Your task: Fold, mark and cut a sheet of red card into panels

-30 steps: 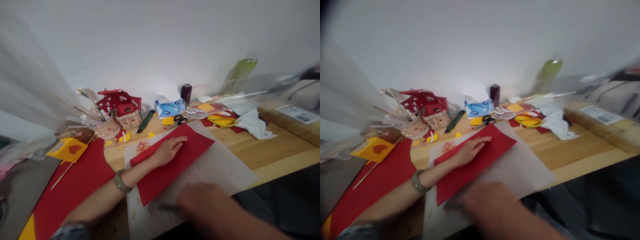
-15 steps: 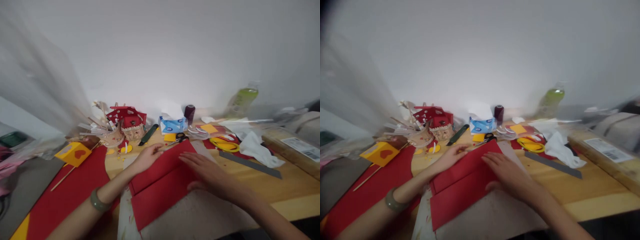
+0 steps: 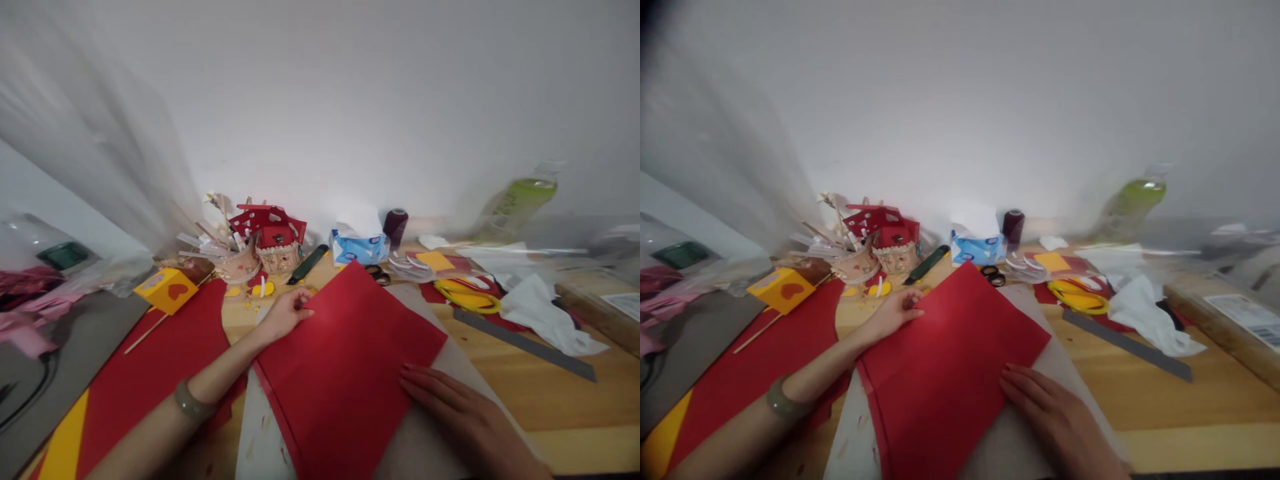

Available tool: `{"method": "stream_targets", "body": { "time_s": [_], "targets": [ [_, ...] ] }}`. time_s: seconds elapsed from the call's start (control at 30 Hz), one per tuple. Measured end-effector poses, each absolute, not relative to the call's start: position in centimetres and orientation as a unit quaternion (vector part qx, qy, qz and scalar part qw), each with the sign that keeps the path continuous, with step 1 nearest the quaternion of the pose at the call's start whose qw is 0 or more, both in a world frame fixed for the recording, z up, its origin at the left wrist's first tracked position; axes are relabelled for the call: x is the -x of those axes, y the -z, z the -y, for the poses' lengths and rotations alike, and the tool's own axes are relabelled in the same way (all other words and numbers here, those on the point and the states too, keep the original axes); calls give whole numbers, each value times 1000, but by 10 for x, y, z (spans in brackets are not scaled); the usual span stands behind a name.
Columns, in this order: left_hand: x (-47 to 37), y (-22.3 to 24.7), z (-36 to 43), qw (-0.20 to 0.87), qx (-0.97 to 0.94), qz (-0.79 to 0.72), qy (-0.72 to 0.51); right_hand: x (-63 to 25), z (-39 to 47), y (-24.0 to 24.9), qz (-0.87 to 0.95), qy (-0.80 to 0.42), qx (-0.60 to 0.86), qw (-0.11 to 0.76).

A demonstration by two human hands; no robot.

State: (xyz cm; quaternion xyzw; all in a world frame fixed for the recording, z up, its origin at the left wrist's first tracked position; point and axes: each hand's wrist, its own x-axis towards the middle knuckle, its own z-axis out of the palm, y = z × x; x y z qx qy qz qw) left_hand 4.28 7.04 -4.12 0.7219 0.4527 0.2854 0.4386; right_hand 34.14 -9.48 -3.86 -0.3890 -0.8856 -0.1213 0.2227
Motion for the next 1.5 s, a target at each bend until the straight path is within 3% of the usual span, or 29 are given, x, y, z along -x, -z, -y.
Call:
{"method": "stream_targets", "body": {
  "time_s": [0.37, 0.67, 0.87, 1.03, 1.23, 1.27, 1.33, 1.5],
  "targets": [
    [-33, 21, -54, 394, -757, -433, -290, -326, 105, 40, 890, 172, 370, 204],
    [-53, -16, -15, 181, -883, -389, -191, -311, 117, 43, 884, 184, 363, 229],
    [-75, 17, 39, 60, -950, -303, -50, -303, 120, 35, 891, 179, 363, 207],
    [-78, 35, 52, 13, -961, -276, -5, -298, 121, 40, 893, 163, 363, 213],
    [-70, 1, 31, 65, -971, -231, 2, -291, 121, 19, 888, 177, 361, 224],
    [-68, -7, 23, 88, -970, -225, -13, -290, 119, 13, 890, 177, 360, 219],
    [-64, -22, 2, 237, -928, -260, -126, -290, 114, 3, 894, 167, 362, 205],
    [-59, -34, -52, 312, -896, -276, -156, -292, 78, -10, 890, 107, 410, 167]
  ]
}}
